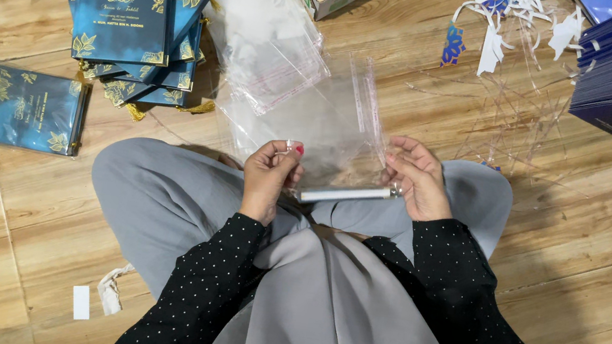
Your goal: The person inserts blue books with gold patterns into individual clear plastic sleeves by hand, smooths the plastic, and sets them aside.
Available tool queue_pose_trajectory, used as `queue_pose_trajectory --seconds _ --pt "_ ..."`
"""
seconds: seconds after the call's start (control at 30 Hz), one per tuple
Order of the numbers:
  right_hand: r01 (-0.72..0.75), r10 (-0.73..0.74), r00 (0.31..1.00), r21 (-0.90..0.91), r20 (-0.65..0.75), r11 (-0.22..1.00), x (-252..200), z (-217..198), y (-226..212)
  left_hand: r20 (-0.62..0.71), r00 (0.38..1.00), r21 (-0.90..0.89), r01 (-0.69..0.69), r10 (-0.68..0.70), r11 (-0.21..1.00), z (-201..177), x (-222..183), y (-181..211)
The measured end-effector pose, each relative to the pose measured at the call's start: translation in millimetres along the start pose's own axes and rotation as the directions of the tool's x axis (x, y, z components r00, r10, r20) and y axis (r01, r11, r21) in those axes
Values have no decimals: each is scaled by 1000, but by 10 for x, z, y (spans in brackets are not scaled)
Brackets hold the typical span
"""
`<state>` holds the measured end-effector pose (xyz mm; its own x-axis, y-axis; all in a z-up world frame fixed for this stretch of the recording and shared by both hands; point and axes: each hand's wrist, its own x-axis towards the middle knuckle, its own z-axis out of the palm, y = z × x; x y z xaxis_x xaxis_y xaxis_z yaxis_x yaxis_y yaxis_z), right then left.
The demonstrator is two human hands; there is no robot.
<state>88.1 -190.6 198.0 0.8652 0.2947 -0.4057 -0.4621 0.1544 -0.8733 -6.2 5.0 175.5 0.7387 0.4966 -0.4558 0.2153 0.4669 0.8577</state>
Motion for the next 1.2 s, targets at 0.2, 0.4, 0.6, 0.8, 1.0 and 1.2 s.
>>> queue_pose_trajectory --seconds 0.2,0.4,0.6,0.8,1.0,1.2 --pt "-36 36 999 -41 -6 999 77 -192 259 5 997 54 81 -81 995 -96 -3 -112" --pt "-43 30 996 -167 -80 985 168 -292 426 11 993 157 115 -119 981 -240 160 -476" --pt "-158 124 980 -226 -157 961 239 -253 439 19 981 259 181 -192 949 -310 308 -547" --pt "-230 192 968 -260 -162 938 378 -341 523 78 975 362 166 -208 917 -376 338 -516" --pt "-294 242 949 -284 -204 913 545 -493 696 365 908 445 -362 203 819 -218 -36 64" --pt "-339 284 938 -350 -199 873 567 -388 638 337 941 641 -240 14 729 -291 215 -296"
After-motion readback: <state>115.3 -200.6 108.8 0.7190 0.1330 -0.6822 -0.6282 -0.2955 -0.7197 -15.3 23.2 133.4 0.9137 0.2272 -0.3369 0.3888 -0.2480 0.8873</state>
